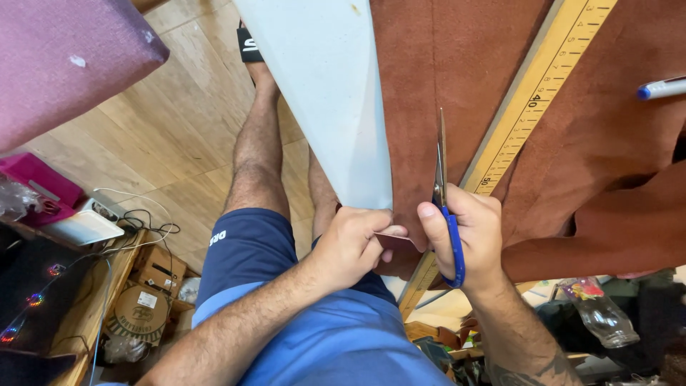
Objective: Measuring, marking, and cutting pieces of brown leather on a workshop table using a ruler, marker, and scissors.
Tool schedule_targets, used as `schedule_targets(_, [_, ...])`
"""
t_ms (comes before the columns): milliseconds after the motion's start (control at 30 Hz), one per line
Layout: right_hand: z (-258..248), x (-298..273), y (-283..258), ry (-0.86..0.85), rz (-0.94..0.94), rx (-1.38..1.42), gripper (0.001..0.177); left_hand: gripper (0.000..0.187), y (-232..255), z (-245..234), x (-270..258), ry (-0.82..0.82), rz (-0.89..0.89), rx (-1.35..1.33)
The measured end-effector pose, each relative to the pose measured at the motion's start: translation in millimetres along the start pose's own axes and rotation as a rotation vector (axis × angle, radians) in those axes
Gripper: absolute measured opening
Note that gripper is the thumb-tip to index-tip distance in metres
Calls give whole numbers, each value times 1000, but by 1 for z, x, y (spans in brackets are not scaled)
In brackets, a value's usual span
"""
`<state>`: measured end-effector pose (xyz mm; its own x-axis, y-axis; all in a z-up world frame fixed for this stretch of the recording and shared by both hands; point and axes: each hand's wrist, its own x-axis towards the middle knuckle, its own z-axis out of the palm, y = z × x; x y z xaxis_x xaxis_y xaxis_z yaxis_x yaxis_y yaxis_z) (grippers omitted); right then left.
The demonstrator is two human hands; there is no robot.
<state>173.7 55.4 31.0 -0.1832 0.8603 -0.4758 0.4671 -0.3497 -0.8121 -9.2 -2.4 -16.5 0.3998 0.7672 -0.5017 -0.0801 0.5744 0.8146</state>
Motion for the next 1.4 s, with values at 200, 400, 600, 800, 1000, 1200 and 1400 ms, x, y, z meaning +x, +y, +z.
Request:
schedule_targets(200, [2,7,-11,31,8,-4,47,40,-3,1,0,1,-8,5])
schedule_targets(400, [-4,23,-21,16,-12,-49,46,40,-2,0,1,8,9,25])
schedule_targets(600, [-2,27,-25,15,1,-54,47,34,5,-2,1,-6,-31,22])
schedule_targets(800, [0,27,-20,56,-10,-53,49,29,10,-3,3,-23,-58,27])
schedule_targets(1000, [1,30,-21,69,-26,-30,49,24,40,-16,10,-72,-118,62])
schedule_targets(1200, [-2,32,-15,79,-30,9,48,31,105,-64,42,152,124,342])
schedule_targets(1400, [-2,27,-30,37,46,-130,42,55,139,-68,89,286,91,316])
